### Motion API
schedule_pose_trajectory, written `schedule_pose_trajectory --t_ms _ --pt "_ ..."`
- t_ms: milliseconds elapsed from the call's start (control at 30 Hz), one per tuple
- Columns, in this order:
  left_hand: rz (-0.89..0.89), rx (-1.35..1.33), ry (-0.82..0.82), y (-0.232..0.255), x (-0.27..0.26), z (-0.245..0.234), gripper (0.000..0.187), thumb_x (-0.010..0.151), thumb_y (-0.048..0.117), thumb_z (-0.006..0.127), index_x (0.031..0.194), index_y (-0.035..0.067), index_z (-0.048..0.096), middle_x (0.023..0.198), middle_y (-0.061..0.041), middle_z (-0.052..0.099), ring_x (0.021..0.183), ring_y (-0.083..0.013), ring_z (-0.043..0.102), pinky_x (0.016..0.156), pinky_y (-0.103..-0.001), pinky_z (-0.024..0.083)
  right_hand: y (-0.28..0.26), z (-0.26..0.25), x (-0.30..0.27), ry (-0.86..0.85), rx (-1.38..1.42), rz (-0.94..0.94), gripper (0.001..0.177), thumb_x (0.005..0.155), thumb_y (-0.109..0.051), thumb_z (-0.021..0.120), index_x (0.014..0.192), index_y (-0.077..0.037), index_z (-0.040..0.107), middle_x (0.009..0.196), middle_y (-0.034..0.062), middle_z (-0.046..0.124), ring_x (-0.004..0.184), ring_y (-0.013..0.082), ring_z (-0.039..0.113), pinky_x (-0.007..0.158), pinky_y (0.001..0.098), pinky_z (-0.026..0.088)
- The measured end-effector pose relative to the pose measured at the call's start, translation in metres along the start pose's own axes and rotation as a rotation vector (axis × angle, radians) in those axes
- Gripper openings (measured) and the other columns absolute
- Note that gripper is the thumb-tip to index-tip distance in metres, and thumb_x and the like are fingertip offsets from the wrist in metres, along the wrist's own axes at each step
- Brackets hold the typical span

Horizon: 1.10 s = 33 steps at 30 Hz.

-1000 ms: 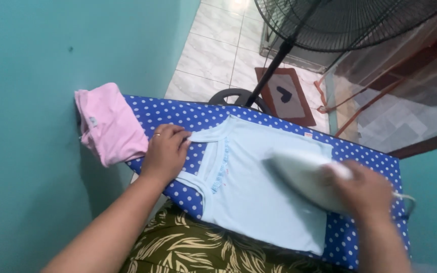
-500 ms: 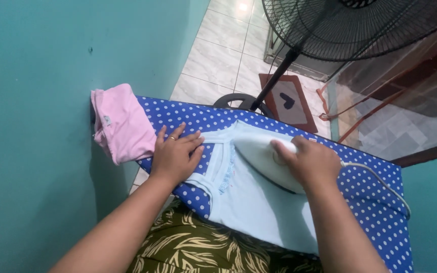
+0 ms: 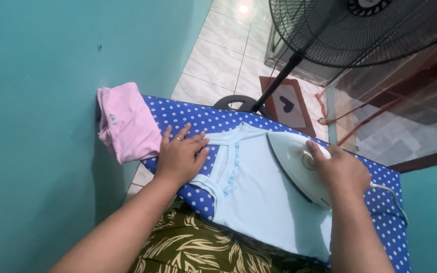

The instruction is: The person irons a patterned fabric on a blue polka-dot ironing board, folding and smoothing it with an electric iron. They then retrieve a light blue baby onesie from a red laundry basket and iron it on the same board.

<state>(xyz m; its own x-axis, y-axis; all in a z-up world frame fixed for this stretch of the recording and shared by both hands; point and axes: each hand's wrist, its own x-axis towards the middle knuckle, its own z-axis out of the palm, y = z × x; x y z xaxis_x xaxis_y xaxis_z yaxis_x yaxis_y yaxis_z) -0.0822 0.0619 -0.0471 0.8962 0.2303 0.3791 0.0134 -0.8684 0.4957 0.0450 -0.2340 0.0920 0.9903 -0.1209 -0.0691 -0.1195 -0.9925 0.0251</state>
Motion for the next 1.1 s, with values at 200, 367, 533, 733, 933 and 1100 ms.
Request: schedule_pose_trajectory --t_ms 200,367,533,733,933,1100 --pt "0.001 -0.052 0.032 -0.004 -0.001 0.004 0.043 0.098 0.034 0.053 0.135 0.016 0.065 0.139 -0.006 0.065 0.14 -0.0315 0.048 0.119 -0.059 0.021 -0.033 0.013 -0.004 0.022 0.09 -0.236 0.074 0.079 -0.082 0.059 0.125 -0.026 0.073 0.109 0.0127 0.077 0.104 0.032 0.072 0.088 0.0452 0.054" --pt "0.04 -0.116 0.164 -0.009 -0.006 0.004 0.052 0.103 0.032 0.047 0.149 0.008 0.051 0.152 -0.015 0.055 0.144 -0.0357 0.046 0.12 -0.055 0.026 -0.089 0.024 -0.01 0.12 0.004 -0.559 0.066 0.081 -0.081 0.057 0.087 -0.019 0.076 0.082 0.0115 0.075 0.081 0.034 0.072 0.069 0.0467 0.054" --pt "0.06 -0.175 0.219 -0.01 -0.006 0.003 0.057 0.103 0.035 0.047 0.151 0.004 0.047 0.152 -0.019 0.053 0.142 -0.0381 0.046 0.118 -0.055 0.029 -0.116 0.023 -0.018 0.134 0.032 -0.663 0.065 0.081 -0.08 0.058 0.081 -0.017 0.073 0.074 0.0105 0.073 0.077 0.0335 0.071 0.066 0.0477 0.053" --pt "0.145 -0.045 0.045 -0.002 -0.002 -0.002 0.045 0.093 0.043 0.06 0.126 0.015 0.07 0.136 -0.007 0.066 0.142 -0.0339 0.046 0.119 -0.057 0.027 -0.088 0.023 -0.005 0.125 -0.024 -0.481 0.068 0.085 -0.082 0.053 0.098 -0.019 0.076 0.086 0.0117 0.076 0.085 0.0326 0.073 0.071 0.0457 0.055" --pt "0.046 0.011 -0.044 0.007 0.002 -0.008 0.037 0.084 0.043 0.069 0.108 0.018 0.08 0.125 -0.001 0.073 0.138 -0.0294 0.048 0.12 -0.061 0.017 -0.032 0.008 -0.001 0.014 -0.028 -0.163 0.073 0.087 -0.082 0.048 0.119 -0.023 0.075 0.105 0.0144 0.078 0.1 0.0334 0.073 0.079 0.0466 0.055" --pt "0.037 0.005 -0.044 0.004 0.001 -0.005 0.033 0.085 0.038 0.068 0.111 0.02 0.079 0.127 0.0 0.072 0.139 -0.0282 0.048 0.121 -0.06 0.017 -0.001 0.009 -0.026 -0.09 -0.142 -0.169 0.068 0.083 -0.081 0.051 0.116 -0.027 0.075 0.099 0.0124 0.078 0.095 0.031 0.074 0.077 0.0462 0.057"
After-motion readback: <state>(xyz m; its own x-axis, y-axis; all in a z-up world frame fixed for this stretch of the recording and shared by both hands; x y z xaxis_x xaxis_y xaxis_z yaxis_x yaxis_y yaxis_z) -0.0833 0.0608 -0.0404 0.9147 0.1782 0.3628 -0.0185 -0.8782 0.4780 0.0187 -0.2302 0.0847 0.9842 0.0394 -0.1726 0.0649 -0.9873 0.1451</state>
